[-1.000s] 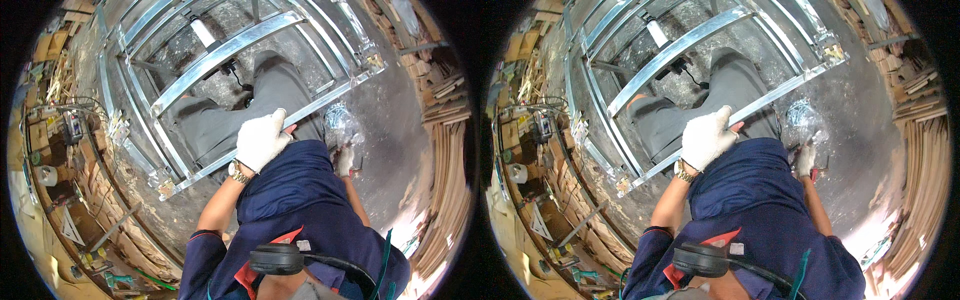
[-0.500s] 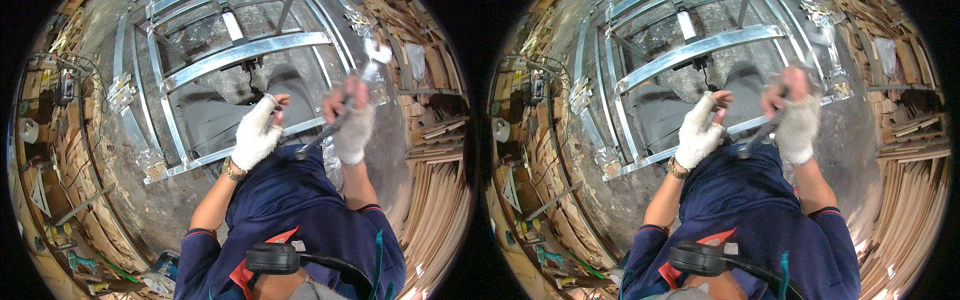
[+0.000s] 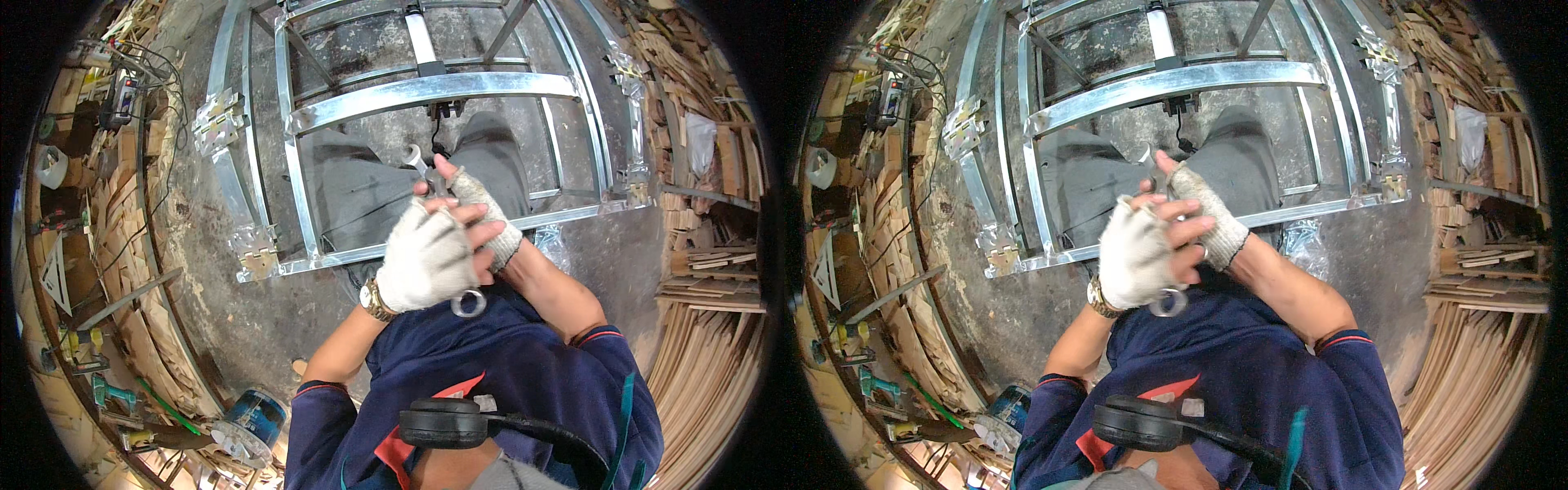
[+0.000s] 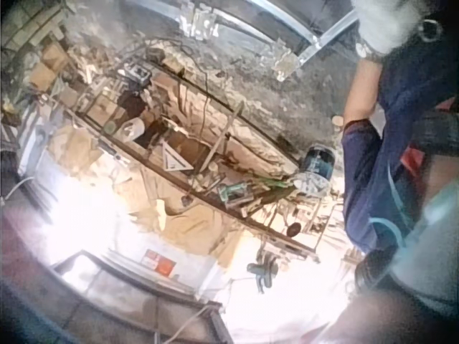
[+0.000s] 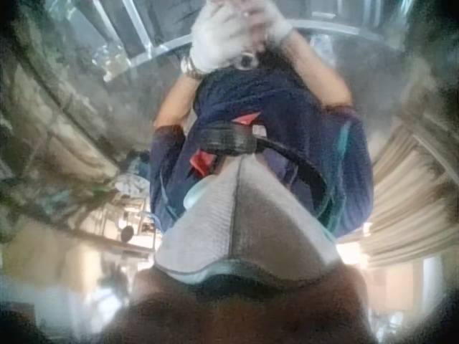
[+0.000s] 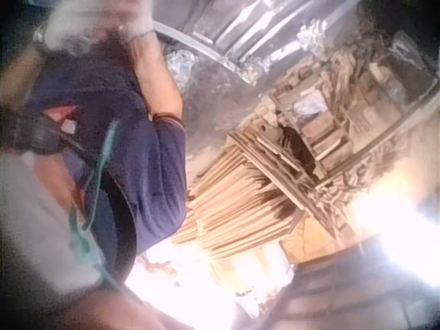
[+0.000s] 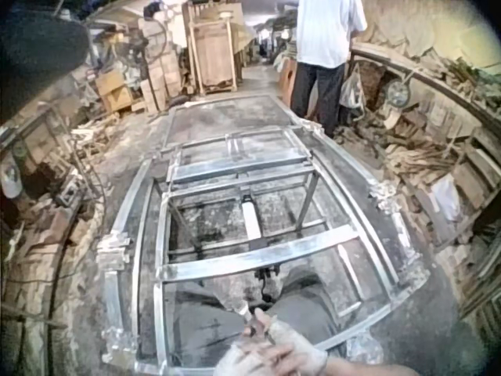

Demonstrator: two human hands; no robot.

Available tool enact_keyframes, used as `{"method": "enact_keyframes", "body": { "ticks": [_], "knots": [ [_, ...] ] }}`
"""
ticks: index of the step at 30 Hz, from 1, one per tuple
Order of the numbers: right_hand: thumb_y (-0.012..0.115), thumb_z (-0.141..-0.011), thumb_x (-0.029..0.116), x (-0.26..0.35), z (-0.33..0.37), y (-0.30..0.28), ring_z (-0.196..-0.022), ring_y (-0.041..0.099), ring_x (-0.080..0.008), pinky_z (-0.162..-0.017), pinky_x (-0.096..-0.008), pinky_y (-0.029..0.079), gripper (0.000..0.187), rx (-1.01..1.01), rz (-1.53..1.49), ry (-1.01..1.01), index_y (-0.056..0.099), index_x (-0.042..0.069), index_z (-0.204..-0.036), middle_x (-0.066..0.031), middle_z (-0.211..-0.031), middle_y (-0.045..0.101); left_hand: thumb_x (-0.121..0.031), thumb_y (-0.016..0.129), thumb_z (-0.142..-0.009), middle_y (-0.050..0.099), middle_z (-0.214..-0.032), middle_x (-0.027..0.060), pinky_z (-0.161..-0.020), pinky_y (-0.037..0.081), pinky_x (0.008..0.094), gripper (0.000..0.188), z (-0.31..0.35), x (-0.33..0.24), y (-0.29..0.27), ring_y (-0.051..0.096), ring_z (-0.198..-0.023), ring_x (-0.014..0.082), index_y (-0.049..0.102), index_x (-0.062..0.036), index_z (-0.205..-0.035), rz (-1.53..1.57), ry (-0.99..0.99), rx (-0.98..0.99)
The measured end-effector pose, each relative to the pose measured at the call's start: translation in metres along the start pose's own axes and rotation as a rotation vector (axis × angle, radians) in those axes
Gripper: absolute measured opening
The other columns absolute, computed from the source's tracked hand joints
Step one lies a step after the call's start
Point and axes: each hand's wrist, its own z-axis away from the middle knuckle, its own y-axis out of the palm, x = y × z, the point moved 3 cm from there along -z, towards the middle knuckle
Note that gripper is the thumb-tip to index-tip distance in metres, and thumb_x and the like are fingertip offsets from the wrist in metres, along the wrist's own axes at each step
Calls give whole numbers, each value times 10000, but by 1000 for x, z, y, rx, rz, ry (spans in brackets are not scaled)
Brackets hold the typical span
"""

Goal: The person assembles a metal frame by tightening bolts and nuts using a wrench and a red clamp. They repeatedly adjust the clamp and wrench to secure the frame components in a workshop setting.

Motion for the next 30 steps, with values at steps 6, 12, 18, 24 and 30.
{"method": "enact_keyframes", "body": {
  "ticks": [6,12,18,24,30],
  "knots": [
    [559,-1013,494,36,63,12,-423,375,-36,-341,-194,279,485,-152,772,-335,594,64,-1235,78,-612,363,-573,473,-1018,660,-793,74,-621,543,304,550,-3,49,-17,643,-708,158,572,-45,-1139,629,-216,-823],
    [604,-1006,298,102,108,3,-484,411,-37,-398,-214,336,558,-607,1482,-741,452,24,-1469,54,-700,474,-626,514,-989,486,-715,-23,-522,335,244,643,-19,95,5,410,-586,71,581,-27,-1211,662,-406,-400],
    [548,-993,113,105,111,-6,-535,454,-51,-419,-234,381,643,-498,1368,-793,270,36,-1567,12,-776,525,-425,531,-1024,614,-761,119,-645,483,348,427,-46,130,32,586,-644,219,623,-37,-1176,142,-474,302],
    [529,-949,83,91,135,3,-454,548,-133,-385,-271,461,256,-131,1107,-888,537,-20,-1183,-93,-763,618,-292,535,-1022,541,-709,63,-467,405,282,260,-23,181,57,524,-574,135,612,-61,-1112,535,-1194,487],
    [622,-872,106,59,194,-27,-455,618,-258,-392,-306,504,166,281,700,-947,504,4,-930,-258,-819,705,-139,544,-999,541,-862,86,-425,347,232,150,-23,204,77,505,-631,116,516,6,-1025,917,-1288,135]
  ]
}}
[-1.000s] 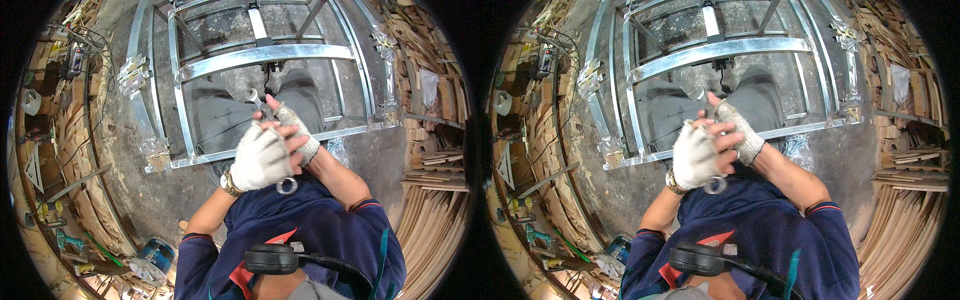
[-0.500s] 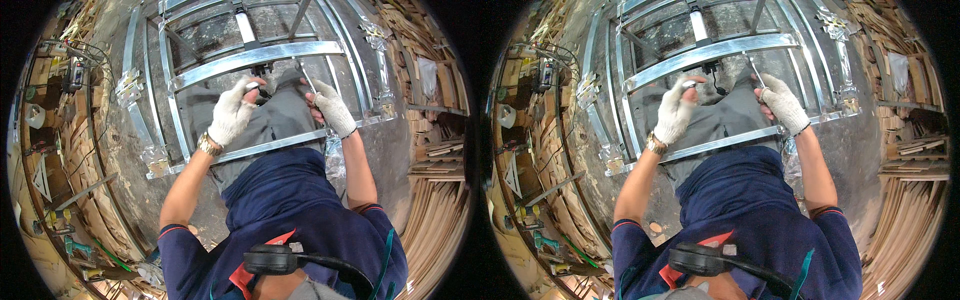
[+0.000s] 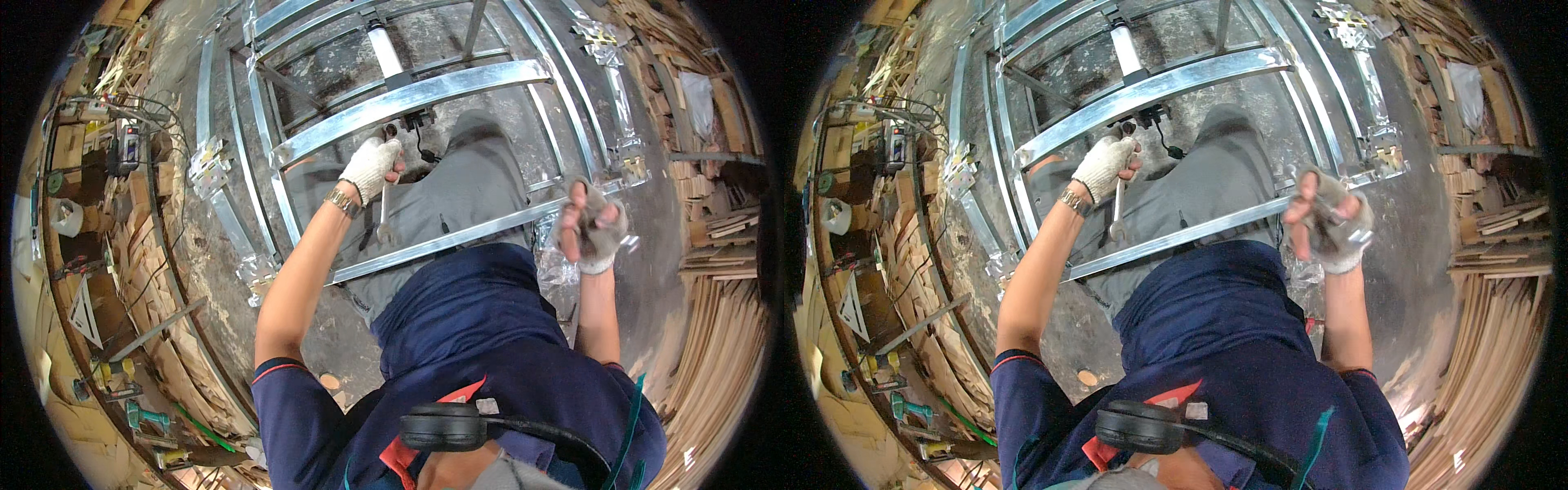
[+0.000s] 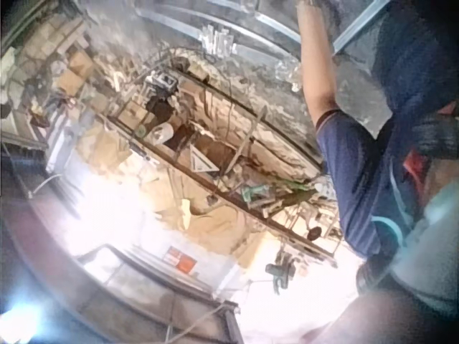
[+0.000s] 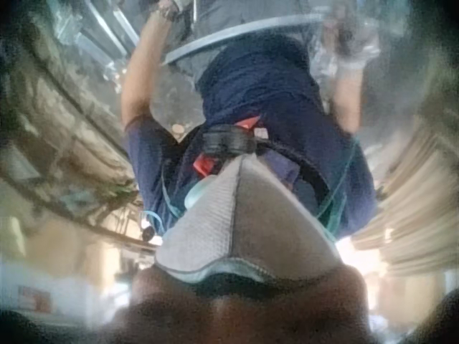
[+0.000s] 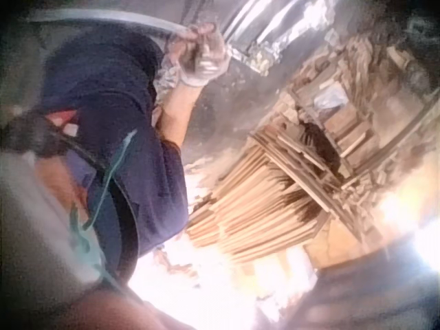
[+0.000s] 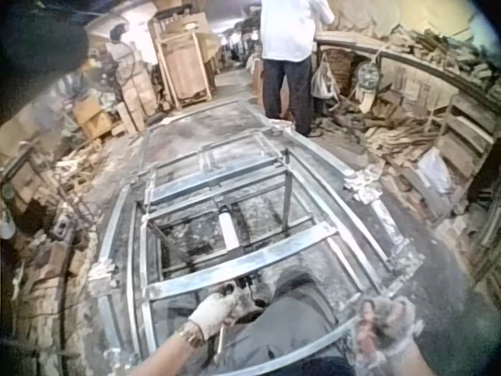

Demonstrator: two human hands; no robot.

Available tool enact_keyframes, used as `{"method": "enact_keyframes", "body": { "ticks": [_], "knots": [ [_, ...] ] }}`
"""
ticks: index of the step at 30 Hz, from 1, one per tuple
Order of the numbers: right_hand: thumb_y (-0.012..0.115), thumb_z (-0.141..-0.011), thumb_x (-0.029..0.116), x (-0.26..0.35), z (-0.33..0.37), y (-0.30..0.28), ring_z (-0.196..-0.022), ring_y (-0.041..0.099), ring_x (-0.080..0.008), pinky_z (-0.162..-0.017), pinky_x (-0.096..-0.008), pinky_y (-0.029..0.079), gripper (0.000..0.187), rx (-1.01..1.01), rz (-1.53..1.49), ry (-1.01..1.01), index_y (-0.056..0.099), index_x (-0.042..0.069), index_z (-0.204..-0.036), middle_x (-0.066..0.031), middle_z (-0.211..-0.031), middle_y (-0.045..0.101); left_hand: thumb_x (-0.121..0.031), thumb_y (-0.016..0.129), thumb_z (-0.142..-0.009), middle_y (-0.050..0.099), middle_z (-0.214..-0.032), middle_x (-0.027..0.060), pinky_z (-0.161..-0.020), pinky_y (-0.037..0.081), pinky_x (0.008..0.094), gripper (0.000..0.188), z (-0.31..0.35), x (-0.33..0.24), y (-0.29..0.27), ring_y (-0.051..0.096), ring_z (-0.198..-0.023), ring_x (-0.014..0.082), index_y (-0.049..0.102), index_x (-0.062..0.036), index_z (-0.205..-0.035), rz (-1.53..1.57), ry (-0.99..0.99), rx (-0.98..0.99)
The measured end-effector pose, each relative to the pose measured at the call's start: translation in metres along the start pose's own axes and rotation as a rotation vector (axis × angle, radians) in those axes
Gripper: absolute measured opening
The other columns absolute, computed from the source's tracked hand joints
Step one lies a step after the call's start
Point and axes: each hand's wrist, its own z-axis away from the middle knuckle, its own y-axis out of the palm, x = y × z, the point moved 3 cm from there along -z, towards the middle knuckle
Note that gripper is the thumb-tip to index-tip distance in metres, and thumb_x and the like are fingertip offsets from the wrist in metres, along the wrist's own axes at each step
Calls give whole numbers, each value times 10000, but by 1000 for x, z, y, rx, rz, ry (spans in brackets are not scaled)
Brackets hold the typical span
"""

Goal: The person assembles a metal frame by tightening bolts and nuts using a wrench and a red clamp. They repeatedly adjust the clamp and wrench to secure the frame components in a workshop setting.

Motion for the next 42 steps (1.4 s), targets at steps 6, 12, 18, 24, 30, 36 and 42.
{"method": "enact_keyframes", "body": {
  "ticks": [6,12,18,24,30,36,42],
  "knots": [
    [790,-797,561,5,83,-78,-415,594,-270,-396,-332,504,628,-88,335,9,429,76,-968,-207,-640,660,-143,546,-973,564,-887,95,-431,344,236,145,7,-7,21,520,-627,130,537,-3,-1007,-89,-15,-86],
    [428,-877,825,7,141,-151,-311,456,-262,-342,-388,415,785,-216,-43,40,654,122,-1143,-154,-507,554,-233,520,-979,529,-811,64,-417,313,248,205,-6,-7,25,478,-586,140,549,-41,-1043,387,-41,-30],
    [429,-991,642,-23,87,-135,-754,606,-275,-772,-436,528,652,-704,343,242,686,47,-1061,-88,-777,610,-431,355,-1012,475,-769,37,-470,303,289,430,-1,10,12,414,-580,168,539,-53,-1104,705,-115,-93],
    [460,-1039,511,-73,34,-215,-413,386,-107,-464,-311,376,382,-579,-62,356,603,157,-1028,61,-536,436,-516,425,-997,497,-789,31,-464,326,310,467,-3,21,12,434,-570,179,561,-83,-1111,583,-86,-85],
    [488,-1030,530,-75,-55,-151,-428,408,-113,-430,-328,344,465,-675,785,387,663,99,-1033,12,-600,513,-434,539,-1005,510,-809,30,-479,388,319,311,5,18,9,514,-594,192,577,-132,-1066,353,-41,-267],
    [557,-1017,431,-63,-93,-97,-781,678,-274,-711,-386,497,443,-499,1543,-242,680,12,-946,-159,-837,698,-324,502,-1040,650,-837,71,-475,405,319,176,-11,23,10,576,-618,211,541,-164,-1102,523,-84,-108],
    [673,-954,328,-74,-104,-67,-846,688,-386,-765,-422,527,328,-426,1710,-465,703,5,-1003,-207,-897,701,-213,500,-1026,577,-819,64,-508,406,328,128,-21,23,8,537,-617,208,540,-127,-1113,548,3,-188]
  ]
}}
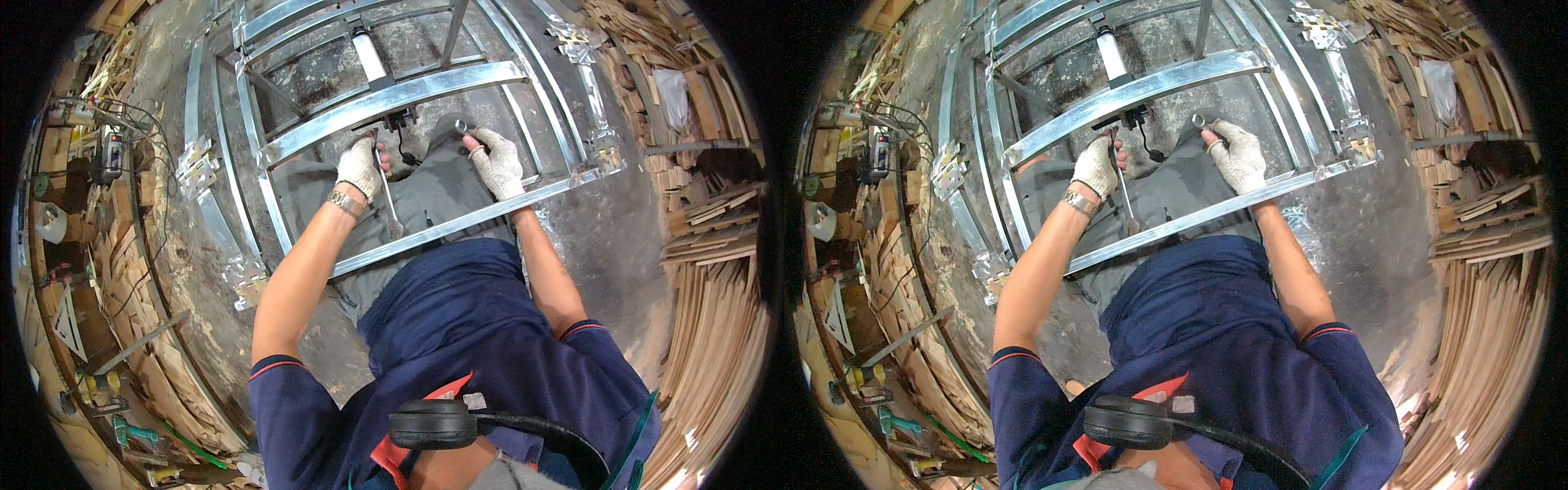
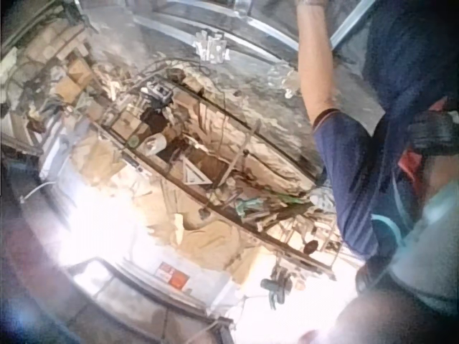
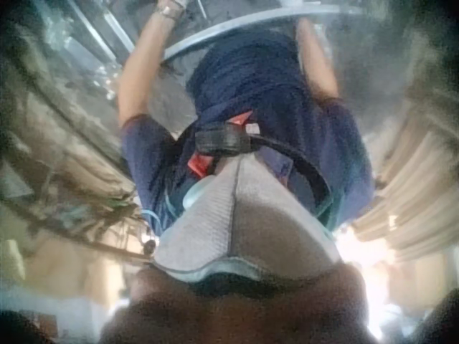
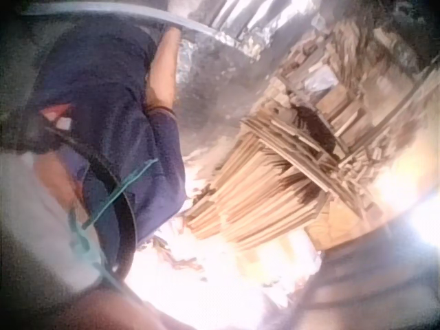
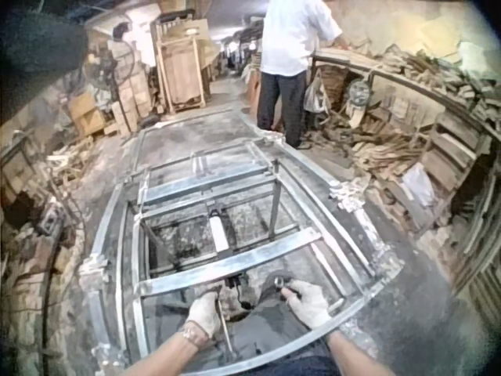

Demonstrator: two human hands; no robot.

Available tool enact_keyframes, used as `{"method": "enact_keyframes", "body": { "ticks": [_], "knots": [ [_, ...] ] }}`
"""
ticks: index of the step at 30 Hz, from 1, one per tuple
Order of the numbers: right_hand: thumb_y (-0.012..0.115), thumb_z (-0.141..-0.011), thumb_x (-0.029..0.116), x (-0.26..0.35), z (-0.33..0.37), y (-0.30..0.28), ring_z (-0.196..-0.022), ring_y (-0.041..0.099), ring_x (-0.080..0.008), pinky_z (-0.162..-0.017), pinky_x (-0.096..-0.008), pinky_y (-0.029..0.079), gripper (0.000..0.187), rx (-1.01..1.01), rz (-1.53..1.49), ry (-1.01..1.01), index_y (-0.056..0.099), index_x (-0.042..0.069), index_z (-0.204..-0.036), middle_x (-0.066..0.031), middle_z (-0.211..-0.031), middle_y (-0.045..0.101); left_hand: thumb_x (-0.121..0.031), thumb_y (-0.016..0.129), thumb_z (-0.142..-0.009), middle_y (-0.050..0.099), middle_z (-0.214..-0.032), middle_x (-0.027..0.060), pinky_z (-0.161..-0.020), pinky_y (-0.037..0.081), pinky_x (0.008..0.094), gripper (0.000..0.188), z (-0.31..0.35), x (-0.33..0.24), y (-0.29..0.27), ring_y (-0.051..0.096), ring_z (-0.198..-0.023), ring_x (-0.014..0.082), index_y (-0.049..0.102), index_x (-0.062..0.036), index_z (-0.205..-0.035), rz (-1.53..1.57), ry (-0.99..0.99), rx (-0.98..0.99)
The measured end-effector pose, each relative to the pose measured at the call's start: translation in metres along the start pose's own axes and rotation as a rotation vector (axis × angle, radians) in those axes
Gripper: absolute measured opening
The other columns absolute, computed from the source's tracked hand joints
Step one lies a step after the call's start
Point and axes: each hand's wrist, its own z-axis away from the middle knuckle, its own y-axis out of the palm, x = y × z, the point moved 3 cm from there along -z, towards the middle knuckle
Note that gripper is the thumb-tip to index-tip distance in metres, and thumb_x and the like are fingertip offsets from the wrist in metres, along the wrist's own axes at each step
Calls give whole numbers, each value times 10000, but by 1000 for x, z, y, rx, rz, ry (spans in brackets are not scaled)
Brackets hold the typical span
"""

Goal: The person assembles a metal frame by tightening bolts and nuts using a wrench and a red clamp. They repeatedly adjust the clamp and wrench to secure the frame components in a workshop setting.

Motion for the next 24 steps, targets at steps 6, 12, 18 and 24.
{"method": "enact_keyframes", "body": {
  "ticks": [6,12,18,24],
  "knots": [
    [686,-930,282,10,-10,5,-881,682,-382,-752,-445,540,244,-5,69,-184,700,55,-1019,-168,-980,696,-205,528,-1022,523,-805,69,-532,435,346,162,-2,-3,-5,521,-620,200,552,-104,-1146,26,74,-34],
    [620,-953,320,21,-43,22,-750,673,-362,-653,-483,532,214,160,375,-303,675,114,-933,-144,-827,663,-304,531,-1021,560,-734,65,-498,470,339,245,-3,9,3,530,-556,193,568,-77,-934,124,70,-46],
    [619,-889,352,-2,-81,63,-840,702,-359,-752,-487,558,289,309,457,-262,752,111,-980,-172,-901,725,-163,428,-1057,542,-959,103,-659,476,370,144,2,7,4,519,-766,205,524,-90,-1136,180,12,78],
    [616,-894,325,-37,-98,100,-957,671,-401,-847,-474,538,300,77,304,-101,740,81,-1017,-173,-1013,723,-122,441,-1053,557,-1027,131,-710,471,377,189,2,0,13,529,-843,239,535,-47,-1198,170,109,143]
  ]
}}
